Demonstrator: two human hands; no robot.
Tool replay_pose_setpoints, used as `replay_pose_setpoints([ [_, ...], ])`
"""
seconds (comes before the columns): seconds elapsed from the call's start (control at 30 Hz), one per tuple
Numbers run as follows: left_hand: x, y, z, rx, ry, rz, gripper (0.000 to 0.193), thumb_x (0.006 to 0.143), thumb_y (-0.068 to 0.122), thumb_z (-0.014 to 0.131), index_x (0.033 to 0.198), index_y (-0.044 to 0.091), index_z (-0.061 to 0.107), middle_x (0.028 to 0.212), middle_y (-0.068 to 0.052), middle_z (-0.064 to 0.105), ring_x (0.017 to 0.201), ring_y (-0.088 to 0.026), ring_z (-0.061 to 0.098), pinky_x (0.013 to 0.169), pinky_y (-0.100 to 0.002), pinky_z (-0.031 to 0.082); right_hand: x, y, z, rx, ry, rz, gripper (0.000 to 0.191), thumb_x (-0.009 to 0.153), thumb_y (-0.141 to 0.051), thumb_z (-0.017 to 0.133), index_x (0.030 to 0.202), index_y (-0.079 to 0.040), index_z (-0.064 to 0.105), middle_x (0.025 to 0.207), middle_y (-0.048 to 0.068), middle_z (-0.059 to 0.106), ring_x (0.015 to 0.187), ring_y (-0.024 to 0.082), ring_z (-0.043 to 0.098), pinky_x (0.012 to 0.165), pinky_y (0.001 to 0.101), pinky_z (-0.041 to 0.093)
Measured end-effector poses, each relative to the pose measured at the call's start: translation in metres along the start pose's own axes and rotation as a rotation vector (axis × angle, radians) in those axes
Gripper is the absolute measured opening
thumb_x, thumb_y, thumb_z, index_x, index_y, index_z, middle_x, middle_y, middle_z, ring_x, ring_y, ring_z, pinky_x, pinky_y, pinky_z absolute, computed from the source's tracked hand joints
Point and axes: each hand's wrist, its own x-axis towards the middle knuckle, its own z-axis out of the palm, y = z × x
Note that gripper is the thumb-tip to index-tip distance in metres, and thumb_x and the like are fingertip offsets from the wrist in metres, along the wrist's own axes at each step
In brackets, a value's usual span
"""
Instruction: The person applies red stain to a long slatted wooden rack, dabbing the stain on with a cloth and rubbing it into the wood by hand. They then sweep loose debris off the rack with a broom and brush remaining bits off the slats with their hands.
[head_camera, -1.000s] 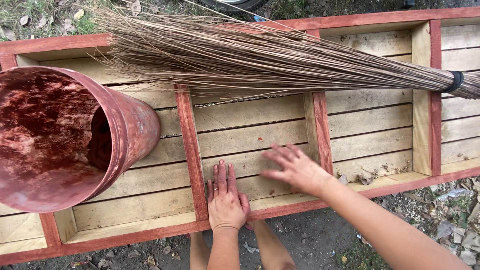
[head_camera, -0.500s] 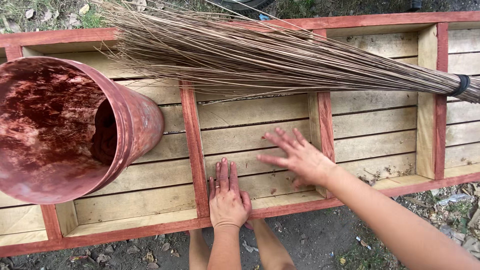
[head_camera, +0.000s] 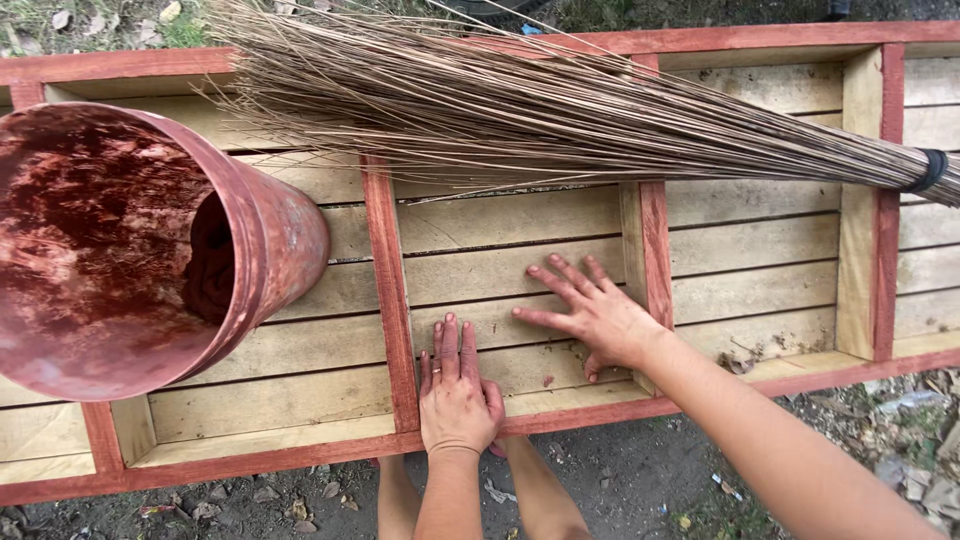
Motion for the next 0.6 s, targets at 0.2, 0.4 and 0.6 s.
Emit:
replay_pose_setpoints([
  [0.2, -0.001, -0.001, 0.001, -0.007, 0.061, 0.026, 0.084, 0.075, 0.020, 0.057, 0.154, 0.003, 0.033, 0.166, -0.015, 0.022, 0.153, -0.031, 0.024, 0.120, -0.052, 0.026, 0.010, 0.020, 0.008, 0.139, 0.187, 0.175, 0.136, 0.048, -0.043, 0.097, 0.159, -0.046, 0.018, 0.168, 0.010, 0.006, 0.155, 0.039, 0.006, 0.123, 0.0583, 0.018],
  [0.4, -0.001, 0.001, 0.000, -0.015, 0.030, 0.011, 0.084, 0.075, 0.021, 0.057, 0.153, 0.004, 0.034, 0.165, -0.014, 0.022, 0.152, -0.030, 0.025, 0.120, -0.052, 0.027, -0.007, 0.013, 0.053, 0.402, 0.518, 0.128, 0.050, 0.081, -0.016, 0.080, 0.129, -0.020, 0.066, 0.137, 0.007, 0.057, 0.127, 0.029, 0.055, 0.108, 0.0404, 0.051],
  [0.6, -0.001, 0.001, -0.001, -0.015, 0.014, 0.011, 0.084, 0.075, 0.021, 0.057, 0.154, 0.004, 0.033, 0.166, -0.013, 0.021, 0.152, -0.030, 0.025, 0.119, -0.052, 0.026, -0.030, -0.034, 0.098, 0.394, 0.840, 0.218, 0.032, 0.078, -0.009, 0.076, 0.110, -0.008, 0.076, 0.110, 0.012, 0.069, 0.101, 0.031, 0.065, 0.087, 0.0386, 0.057],
])
